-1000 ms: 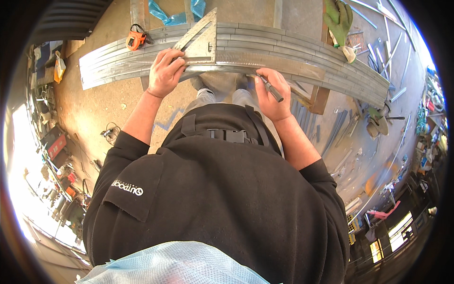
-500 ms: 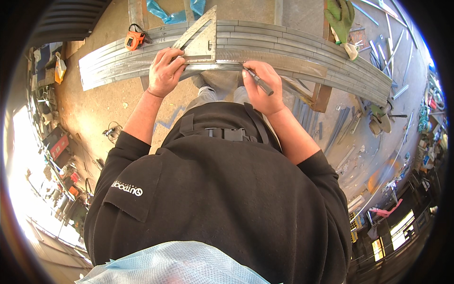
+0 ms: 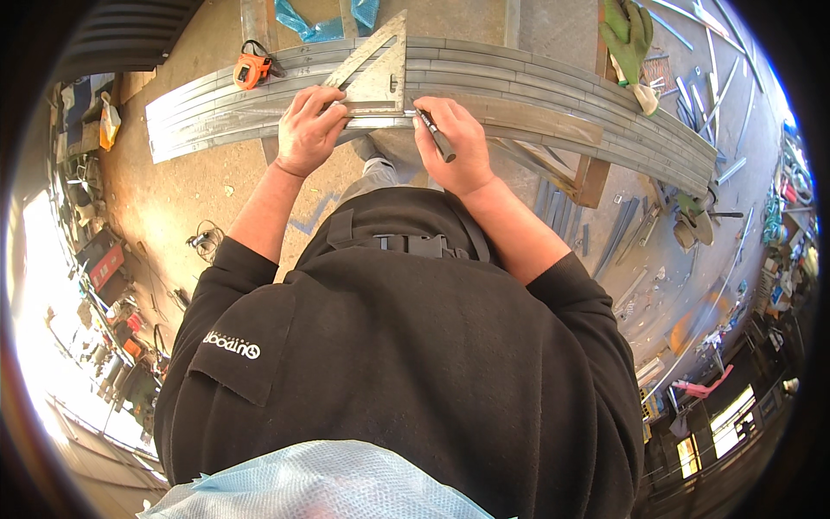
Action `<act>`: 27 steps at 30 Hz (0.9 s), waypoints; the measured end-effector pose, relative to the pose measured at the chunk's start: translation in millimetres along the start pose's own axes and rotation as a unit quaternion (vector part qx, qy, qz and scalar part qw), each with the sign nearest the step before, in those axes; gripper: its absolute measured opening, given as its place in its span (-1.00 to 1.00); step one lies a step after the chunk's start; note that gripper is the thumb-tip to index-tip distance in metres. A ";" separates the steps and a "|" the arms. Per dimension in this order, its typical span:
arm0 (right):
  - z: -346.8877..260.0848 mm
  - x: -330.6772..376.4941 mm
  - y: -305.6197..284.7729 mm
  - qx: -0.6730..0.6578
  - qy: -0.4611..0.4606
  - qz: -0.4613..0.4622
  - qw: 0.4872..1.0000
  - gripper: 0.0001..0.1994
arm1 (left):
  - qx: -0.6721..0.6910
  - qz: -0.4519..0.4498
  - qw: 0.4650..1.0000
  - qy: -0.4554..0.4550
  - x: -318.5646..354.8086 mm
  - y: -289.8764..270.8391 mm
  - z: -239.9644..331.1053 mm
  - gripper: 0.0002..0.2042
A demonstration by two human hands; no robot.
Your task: The person uses a speed square and a marker to draw measurement lines on a long metal bar. They then walk to a workbench, place the bar down, and return to pick up an angle grinder and a power strip.
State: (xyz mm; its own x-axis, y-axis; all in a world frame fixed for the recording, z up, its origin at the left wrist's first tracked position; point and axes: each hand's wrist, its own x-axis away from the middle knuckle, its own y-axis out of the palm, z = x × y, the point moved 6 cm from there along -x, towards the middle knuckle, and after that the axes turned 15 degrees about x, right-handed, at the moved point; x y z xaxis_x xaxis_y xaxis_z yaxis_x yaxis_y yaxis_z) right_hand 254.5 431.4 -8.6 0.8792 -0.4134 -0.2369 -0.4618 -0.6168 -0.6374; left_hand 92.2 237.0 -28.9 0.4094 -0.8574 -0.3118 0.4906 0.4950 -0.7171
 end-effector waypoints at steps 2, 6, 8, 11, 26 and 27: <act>-0.8 0.2 4.1 0.010 -0.001 -0.004 1.000 -0.77 | -0.001 -0.001 1.000 -0.001 0.5 0.2 -0.4 -0.81; -2.1 0.8 8.7 0.022 0.002 -0.017 1.000 -0.74 | -0.006 -0.003 1.000 -0.003 1.4 1.2 -0.9 -0.82; -3.6 0.5 9.6 0.027 -0.002 -0.019 0.999 -0.73 | -0.005 -0.004 1.000 -0.004 1.8 1.4 -1.4 -0.82; -6.1 -0.2 9.4 0.040 -0.013 -0.017 0.999 -0.74 | -0.004 -0.005 1.000 -0.004 1.9 1.4 -1.6 -0.82; -14.4 -1.2 12.4 0.116 -0.062 -0.033 0.991 -0.73 | 0.001 0.005 1.000 0.010 -1.1 -1.1 0.8 -0.84; -14.4 -0.8 13.0 0.119 -0.063 -0.036 0.990 -0.73 | 0.000 0.006 1.000 0.010 -1.0 -1.1 0.7 -0.84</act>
State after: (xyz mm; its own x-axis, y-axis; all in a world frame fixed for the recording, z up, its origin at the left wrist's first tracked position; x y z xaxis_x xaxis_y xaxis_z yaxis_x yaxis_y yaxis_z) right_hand 246.1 414.0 -6.2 0.9235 -0.2779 -0.2645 -0.3696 -0.4598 -0.8074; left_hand 91.8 237.5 -27.3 0.3987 -0.8546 -0.3328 0.4867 0.5047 -0.7130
